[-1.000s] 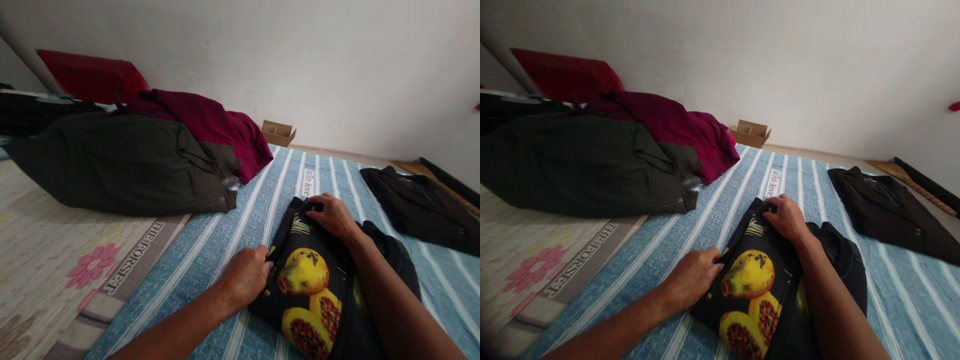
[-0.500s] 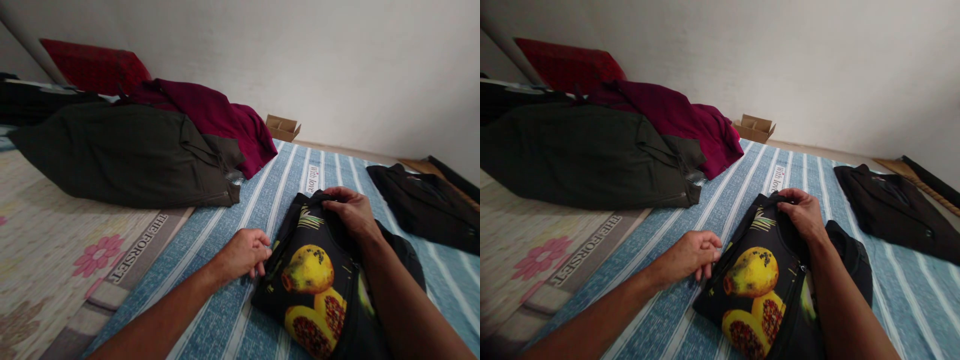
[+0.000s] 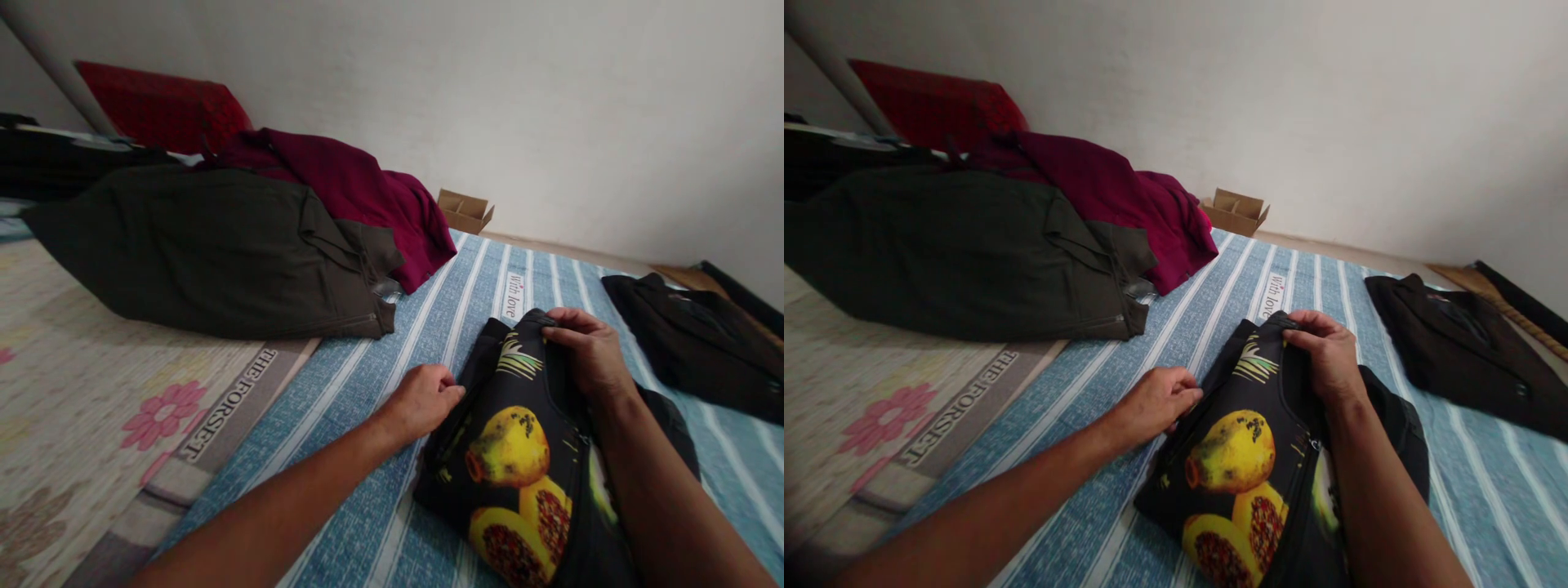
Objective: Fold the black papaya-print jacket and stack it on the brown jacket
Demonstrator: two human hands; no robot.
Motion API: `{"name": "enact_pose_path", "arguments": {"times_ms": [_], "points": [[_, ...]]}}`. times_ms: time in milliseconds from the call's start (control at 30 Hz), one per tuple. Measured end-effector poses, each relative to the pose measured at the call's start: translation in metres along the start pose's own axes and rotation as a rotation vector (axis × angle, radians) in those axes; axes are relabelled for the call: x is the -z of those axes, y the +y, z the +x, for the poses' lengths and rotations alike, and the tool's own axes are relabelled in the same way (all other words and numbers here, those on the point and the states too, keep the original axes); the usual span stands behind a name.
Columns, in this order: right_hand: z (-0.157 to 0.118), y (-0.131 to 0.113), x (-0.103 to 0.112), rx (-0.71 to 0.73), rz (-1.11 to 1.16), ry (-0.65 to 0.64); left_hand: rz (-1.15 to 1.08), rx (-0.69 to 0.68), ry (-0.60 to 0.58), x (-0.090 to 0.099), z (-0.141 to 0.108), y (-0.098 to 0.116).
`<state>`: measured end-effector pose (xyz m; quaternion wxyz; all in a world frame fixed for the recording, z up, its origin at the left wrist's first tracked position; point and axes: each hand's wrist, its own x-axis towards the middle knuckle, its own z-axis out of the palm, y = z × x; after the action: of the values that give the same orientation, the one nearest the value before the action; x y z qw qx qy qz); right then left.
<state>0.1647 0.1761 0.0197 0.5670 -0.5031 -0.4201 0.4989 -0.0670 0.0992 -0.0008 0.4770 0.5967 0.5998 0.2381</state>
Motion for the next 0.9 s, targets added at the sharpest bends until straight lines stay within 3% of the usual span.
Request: {"name": "enact_pose_path", "arguments": {"times_ms": [167,467,667,900], "points": [[0.002,0.003,0.006,0.018,0.077,-0.007,0.1,0.085,-0.059,-0.005,0.013,0.015],[0.004,0.005,0.012,0.033,0.125,0.007,0.293,-0.022,0.012,-0.011,0.024,0.008],[0.001,0.001,0.01,-0.012,0.177,0.056,0.273,-0.043,0.005,-0.01,0.021,0.01],[0.003,0.003,0.012,0.032,0.177,0.029,0.238,-0.04,0.015,-0.01,0.022,0.008]]}}
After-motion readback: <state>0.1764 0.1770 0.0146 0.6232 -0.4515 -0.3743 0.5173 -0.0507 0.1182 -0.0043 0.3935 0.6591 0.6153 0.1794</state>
